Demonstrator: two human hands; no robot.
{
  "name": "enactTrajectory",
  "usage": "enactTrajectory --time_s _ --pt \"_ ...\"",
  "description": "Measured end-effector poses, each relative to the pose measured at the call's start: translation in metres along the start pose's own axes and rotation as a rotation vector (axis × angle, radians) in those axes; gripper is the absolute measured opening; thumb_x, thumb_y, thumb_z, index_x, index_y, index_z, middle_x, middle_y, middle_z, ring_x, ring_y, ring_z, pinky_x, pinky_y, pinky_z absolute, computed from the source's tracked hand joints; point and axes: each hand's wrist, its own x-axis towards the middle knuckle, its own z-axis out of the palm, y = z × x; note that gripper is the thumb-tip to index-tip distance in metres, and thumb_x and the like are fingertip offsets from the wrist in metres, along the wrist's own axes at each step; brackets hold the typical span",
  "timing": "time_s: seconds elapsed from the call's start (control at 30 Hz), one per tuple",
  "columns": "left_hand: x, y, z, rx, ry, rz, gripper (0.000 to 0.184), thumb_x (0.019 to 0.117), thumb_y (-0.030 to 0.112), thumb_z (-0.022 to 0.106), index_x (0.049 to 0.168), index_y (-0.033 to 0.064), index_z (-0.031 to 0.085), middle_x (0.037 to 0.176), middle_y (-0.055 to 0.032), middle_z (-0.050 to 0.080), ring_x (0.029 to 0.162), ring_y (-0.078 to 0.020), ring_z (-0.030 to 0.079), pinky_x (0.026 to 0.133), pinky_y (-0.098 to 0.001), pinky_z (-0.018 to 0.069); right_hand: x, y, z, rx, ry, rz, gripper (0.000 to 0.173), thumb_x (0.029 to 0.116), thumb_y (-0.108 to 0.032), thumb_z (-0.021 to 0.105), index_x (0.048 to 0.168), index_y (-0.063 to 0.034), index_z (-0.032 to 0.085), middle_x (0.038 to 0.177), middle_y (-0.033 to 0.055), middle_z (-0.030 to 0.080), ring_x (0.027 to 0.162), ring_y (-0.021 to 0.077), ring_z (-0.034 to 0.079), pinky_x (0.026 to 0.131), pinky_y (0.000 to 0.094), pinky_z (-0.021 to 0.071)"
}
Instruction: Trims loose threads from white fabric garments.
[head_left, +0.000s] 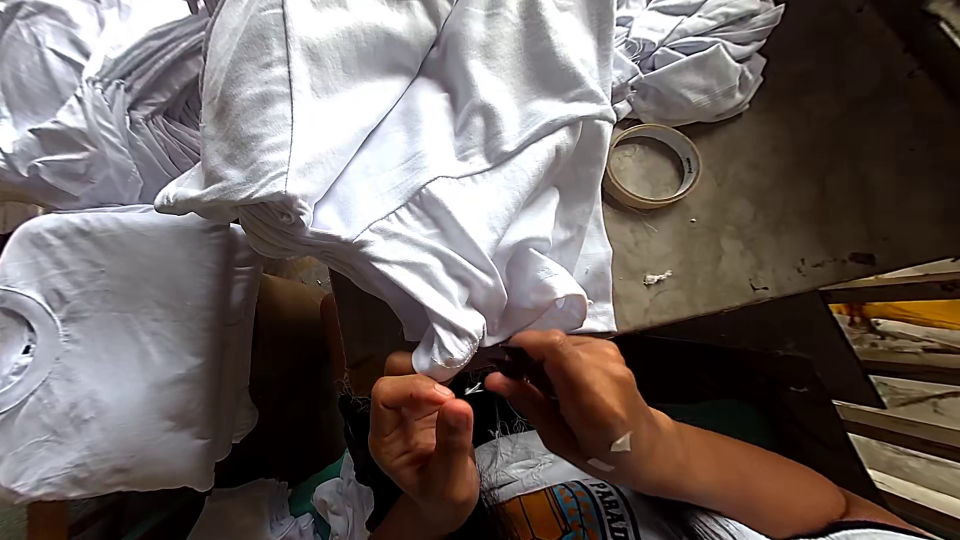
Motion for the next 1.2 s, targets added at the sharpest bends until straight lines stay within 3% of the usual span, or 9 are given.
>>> enactTrajectory --time_s 0.13,0.3,1.2 --pt "0.0006 -0.0025 0.0052 0.096 0.055 0.021 0.018 0.0980 0.010 0.066 0.112 0.0217 0.067 0.100 0.0108 0.065 0.098 0.0001 0.064 0.095 -0.0220 0.0543 -0.0007 -0.0069 0.0006 0.010 -0.031 -0.007 0.030 0.1086 -0.026 0.048 0.095 -0.0024 0.058 0.064 0.0022 0.051 0.051 0.0067 0.044 0.048 0.0183 0.0328" --pt "0.0011 -0.0057 0.0069 0.121 0.064 0.057 0.019 0.0973 0.006 0.065 0.110 0.0198 0.067 0.098 0.0105 0.065 0.096 0.0018 0.064 0.092 -0.0186 0.0544 0.0017 -0.0091 0.0019 -0.006 -0.046 -0.020 0.028 0.1078 -0.025 0.048 0.095 -0.0027 0.060 0.063 0.0016 0.051 0.050 0.0077 0.045 0.046 0.0197 0.0319" --pt "0.0003 -0.0065 0.0068 0.036 0.099 0.023 0.018 0.0959 0.006 0.067 0.108 0.0192 0.069 0.097 0.0079 0.067 0.096 -0.0020 0.066 0.092 -0.0226 0.0558 0.0014 -0.0067 0.0011 -0.036 -0.039 -0.001 0.028 0.1070 -0.024 0.049 0.095 -0.0026 0.061 0.062 0.0010 0.051 0.049 0.0077 0.044 0.045 0.0206 0.0308"
